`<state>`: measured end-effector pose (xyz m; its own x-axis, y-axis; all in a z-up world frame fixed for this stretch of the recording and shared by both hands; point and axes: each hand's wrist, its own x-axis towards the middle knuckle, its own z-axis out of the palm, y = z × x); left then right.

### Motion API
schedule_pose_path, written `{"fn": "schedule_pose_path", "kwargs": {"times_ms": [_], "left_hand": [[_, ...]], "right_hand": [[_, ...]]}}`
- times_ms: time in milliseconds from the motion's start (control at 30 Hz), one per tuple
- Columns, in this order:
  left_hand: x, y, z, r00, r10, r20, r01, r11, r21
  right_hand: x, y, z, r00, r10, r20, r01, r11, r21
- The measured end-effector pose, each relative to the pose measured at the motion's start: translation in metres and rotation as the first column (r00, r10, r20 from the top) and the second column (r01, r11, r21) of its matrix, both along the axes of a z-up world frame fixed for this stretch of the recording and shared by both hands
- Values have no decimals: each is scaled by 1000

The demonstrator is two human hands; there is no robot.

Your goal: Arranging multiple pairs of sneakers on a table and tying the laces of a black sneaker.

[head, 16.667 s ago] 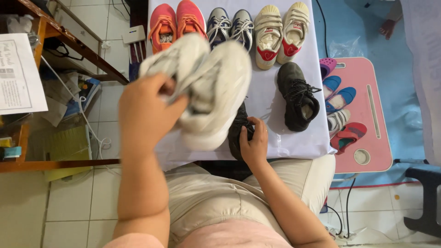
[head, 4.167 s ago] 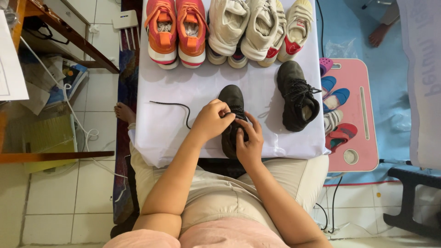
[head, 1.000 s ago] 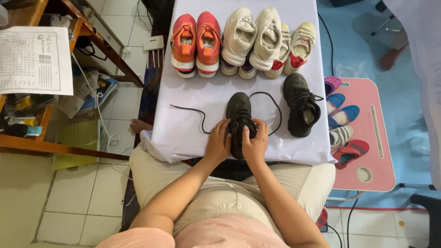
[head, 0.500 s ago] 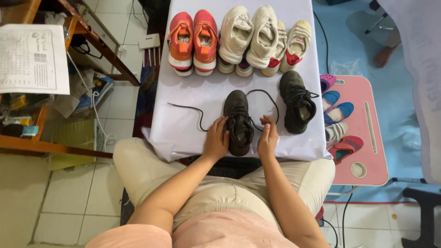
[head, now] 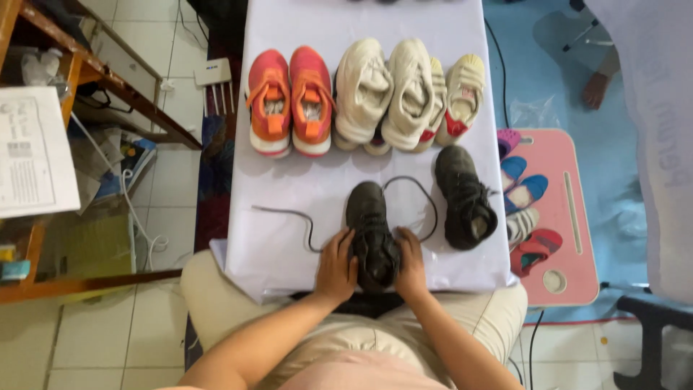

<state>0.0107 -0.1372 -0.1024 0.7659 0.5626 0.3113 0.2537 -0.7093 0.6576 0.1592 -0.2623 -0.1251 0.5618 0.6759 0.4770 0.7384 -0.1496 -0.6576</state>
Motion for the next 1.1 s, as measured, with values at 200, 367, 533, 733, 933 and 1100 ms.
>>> {"fn": "schedule_pose_path", "kwargs": {"times_ms": [200, 367, 533, 733, 933, 1100], "left_hand": [[3, 1, 17, 1000, 26, -2, -26, 1000, -1], [3, -2, 15, 998, 18, -58, -20, 999, -27], [2, -3, 15, 998, 13, -62, -14, 1000, -5], [5, 1, 24, 997, 13, 74, -13, 1000, 2], [2, -2, 6, 998, 42, 50, -39, 998, -54], [0, 3, -1, 989, 54, 138, -31, 986, -163]], "right_hand": [[0, 2, 18, 991, 75, -112, -95, 979, -181], [2, 0, 14, 988, 111, -110, -133, 966, -220], [-1, 2, 20, 992, 92, -88, -110, 969, -223], [0, 1, 6, 994, 48, -97, -67, 976, -208], [5, 5, -13, 992, -17, -128, 18, 1000, 6], [2, -3, 12, 994, -46, -103, 56, 994, 96]]}}
